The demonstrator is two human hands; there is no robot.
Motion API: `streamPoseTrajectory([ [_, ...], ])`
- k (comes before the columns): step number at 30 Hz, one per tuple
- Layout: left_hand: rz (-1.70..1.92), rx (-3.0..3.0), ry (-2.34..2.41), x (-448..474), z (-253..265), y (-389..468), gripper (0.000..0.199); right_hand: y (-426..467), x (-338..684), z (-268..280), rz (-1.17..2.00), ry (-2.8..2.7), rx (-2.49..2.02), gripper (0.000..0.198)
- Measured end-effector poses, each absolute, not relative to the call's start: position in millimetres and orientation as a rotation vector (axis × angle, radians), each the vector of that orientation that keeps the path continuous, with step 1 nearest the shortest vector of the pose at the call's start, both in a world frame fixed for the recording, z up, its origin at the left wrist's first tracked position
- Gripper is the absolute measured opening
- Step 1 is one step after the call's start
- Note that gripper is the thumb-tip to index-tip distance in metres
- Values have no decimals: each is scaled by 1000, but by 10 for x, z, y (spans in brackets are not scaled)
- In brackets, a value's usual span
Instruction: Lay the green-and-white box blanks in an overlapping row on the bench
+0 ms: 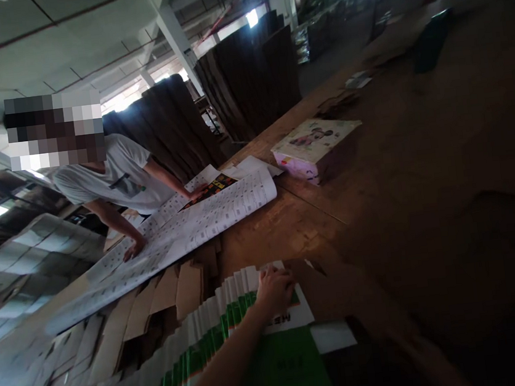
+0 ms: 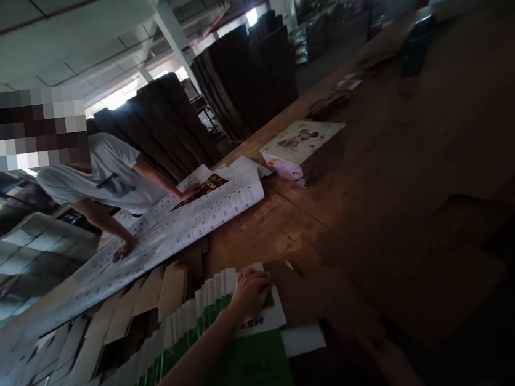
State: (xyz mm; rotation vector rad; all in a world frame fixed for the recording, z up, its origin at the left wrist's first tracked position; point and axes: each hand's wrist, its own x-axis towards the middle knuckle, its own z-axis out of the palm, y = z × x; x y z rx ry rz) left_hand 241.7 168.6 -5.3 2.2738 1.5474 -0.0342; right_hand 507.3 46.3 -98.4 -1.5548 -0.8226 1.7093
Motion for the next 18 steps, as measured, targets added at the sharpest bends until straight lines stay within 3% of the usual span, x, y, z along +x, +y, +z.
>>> streamPoseTrajectory([
  [5, -32, 2162, 1628, 2392, -25, 1714, 36, 528, 5019, -869, 1229, -1111, -1727, 45],
  [10, -56, 2170, 1603, 2415, -41, 1700, 38, 545, 4538, -1118, 1037, -1796, -1265, 43],
  [15, -106, 2264, 1551, 2392, -86, 1683, 36, 506, 4415, -1542, 833, -1943, -1319, 52],
  [18, -122, 2305, 1529, 2381, -115, 1686, 37, 522, 4402, -1407, 771, -2057, -1376, 57],
])
